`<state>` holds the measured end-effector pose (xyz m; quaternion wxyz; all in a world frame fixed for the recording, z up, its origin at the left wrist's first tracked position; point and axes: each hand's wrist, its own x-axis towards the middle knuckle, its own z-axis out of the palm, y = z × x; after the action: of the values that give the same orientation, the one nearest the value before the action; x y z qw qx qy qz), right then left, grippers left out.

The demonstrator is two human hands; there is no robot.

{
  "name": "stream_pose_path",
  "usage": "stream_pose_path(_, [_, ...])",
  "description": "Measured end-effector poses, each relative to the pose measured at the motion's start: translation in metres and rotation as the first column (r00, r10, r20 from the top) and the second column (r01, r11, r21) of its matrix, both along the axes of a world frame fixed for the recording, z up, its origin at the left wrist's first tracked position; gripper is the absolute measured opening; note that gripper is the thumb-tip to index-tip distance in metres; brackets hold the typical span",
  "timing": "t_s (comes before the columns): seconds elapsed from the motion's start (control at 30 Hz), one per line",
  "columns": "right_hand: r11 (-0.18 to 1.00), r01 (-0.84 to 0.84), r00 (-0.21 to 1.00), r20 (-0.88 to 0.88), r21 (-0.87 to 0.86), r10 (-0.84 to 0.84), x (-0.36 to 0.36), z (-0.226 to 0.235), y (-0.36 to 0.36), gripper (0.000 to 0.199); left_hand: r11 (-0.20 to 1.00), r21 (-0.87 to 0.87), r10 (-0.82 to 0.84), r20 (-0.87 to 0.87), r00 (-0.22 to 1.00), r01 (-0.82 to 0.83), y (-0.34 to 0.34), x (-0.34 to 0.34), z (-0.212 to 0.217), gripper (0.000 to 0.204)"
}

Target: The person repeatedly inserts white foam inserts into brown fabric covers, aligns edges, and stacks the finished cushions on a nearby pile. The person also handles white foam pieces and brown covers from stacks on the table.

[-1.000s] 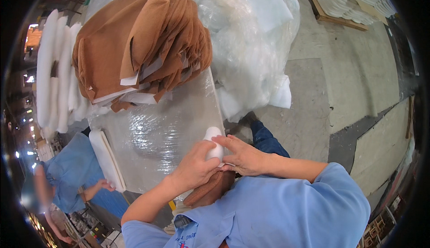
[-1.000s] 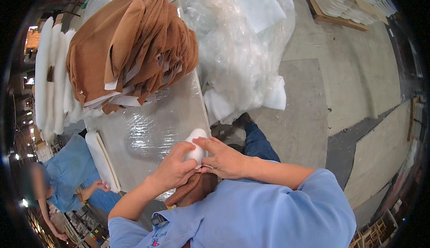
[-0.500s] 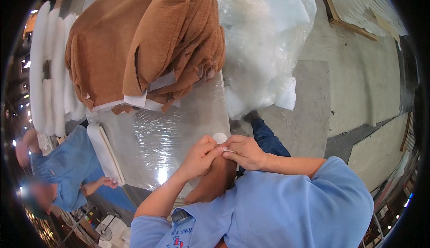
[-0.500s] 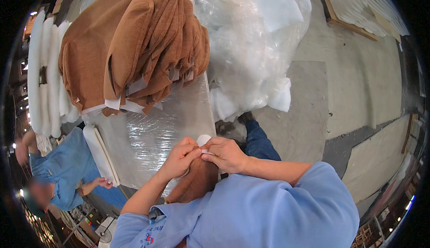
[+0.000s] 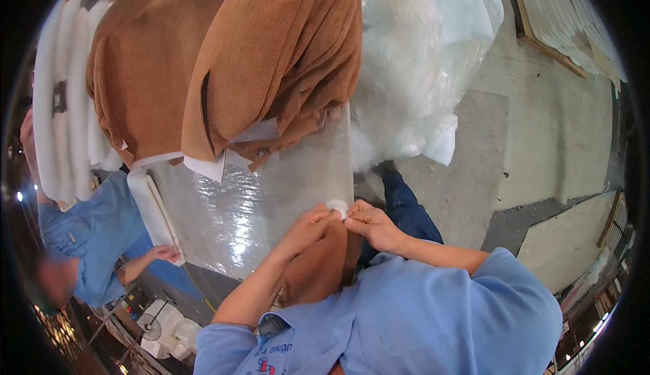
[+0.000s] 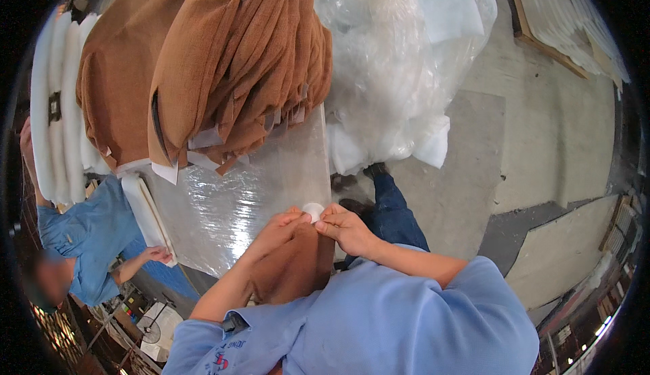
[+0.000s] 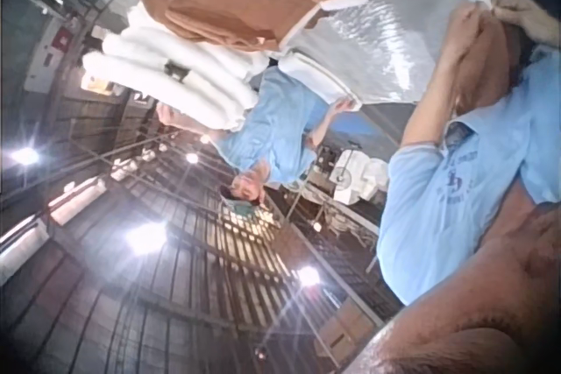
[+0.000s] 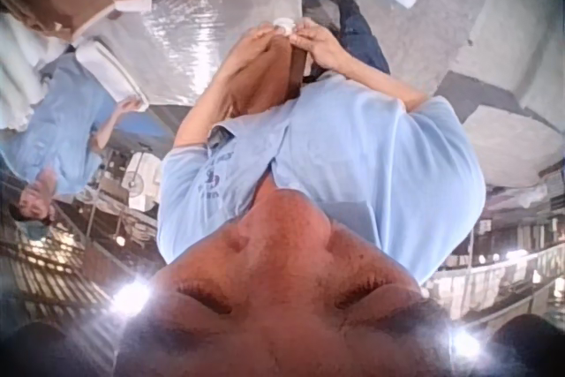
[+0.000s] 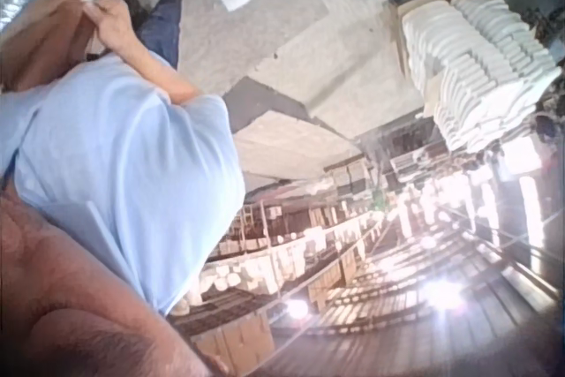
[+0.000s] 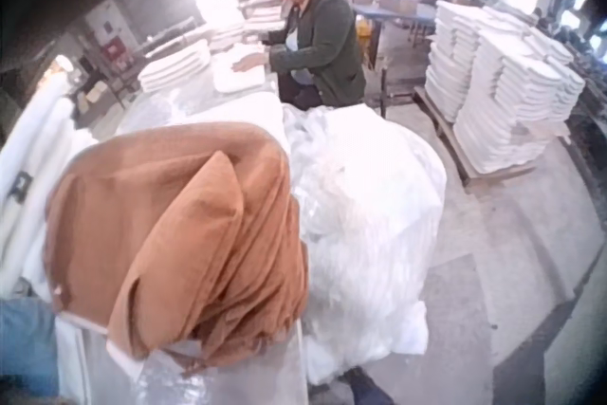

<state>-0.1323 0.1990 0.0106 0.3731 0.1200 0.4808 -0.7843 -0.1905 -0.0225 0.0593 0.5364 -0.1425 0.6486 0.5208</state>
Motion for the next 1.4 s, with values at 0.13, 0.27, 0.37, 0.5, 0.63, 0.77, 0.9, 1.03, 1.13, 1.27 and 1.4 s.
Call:
stream_pose_path(0.13, [0.995,-0.030,0.997,-0.066,0.100,0.037,0.017,-0.044,-0.012,0.027,0.953,-0.118,0.295,0.160,0.942,-0.278,0.008,0.019,-0.025,0.034])
stream_pose_path(0.27, [0.987,-0.024,0.996,-0.079,0.158,0.037,0.032,-0.046,-0.013,0.031,0.952,-0.139,0.278,0.012,0.960,-0.274,0.012,0.038,-0.029,0.032])
stream_pose_path(0.37, [0.996,0.040,0.985,0.162,0.075,-0.052,0.046,-0.038,0.000,0.028,0.980,-0.166,0.091,-0.098,0.991,-0.106,0.025,0.042,-0.023,0.036])
stream_pose_path(0.5, [0.964,0.266,0.874,0.417,0.017,-0.248,0.066,-0.012,0.008,0.021,0.976,-0.190,-0.112,-0.039,0.993,0.102,0.042,0.043,-0.023,0.044])
stream_pose_path(0.63, [0.894,0.436,0.690,0.600,0.103,-0.406,0.048,0.000,-0.018,0.032,0.984,-0.140,-0.137,-0.221,0.966,0.108,0.046,0.042,-0.043,0.050])
stream_pose_path(0.77, [0.868,0.466,0.683,0.553,0.173,-0.477,0.051,-0.036,-0.027,0.042,0.962,-0.177,-0.240,-0.198,0.950,0.206,0.056,0.029,-0.051,0.052])
stream_pose_path(0.9, [0.923,0.202,0.833,0.438,0.328,-0.339,0.056,-0.068,-0.026,0.040,0.966,-0.174,-0.212,-0.117,0.970,0.190,0.058,0.024,-0.061,0.047])
stream_pose_path(1.03, [0.926,0.158,0.970,-0.231,0.342,-0.080,0.082,-0.104,-0.023,0.038,0.897,-0.346,-0.321,-0.086,0.943,0.274,0.071,0.024,-0.071,0.046])
stream_pose_path(1.13, [0.949,0.313,0.854,0.445,-0.024,-0.270,0.086,-0.093,-0.026,0.041,0.854,-0.421,-0.381,-0.102,0.919,0.307,0.074,0.026,-0.066,0.045])
stream_pose_path(1.27, [0.978,0.210,0.977,-0.031,-0.002,-0.210,0.072,-0.065,-0.039,0.049,0.918,-0.321,-0.315,-0.241,0.918,0.231,0.048,0.028,-0.056,0.047])
stream_pose_path(1.4, [0.999,-0.048,0.999,0.002,-0.018,0.048,0.080,-0.059,-0.022,0.056,0.949,-0.270,-0.264,-0.411,0.873,0.161,-0.022,0.091,-0.038,0.055])
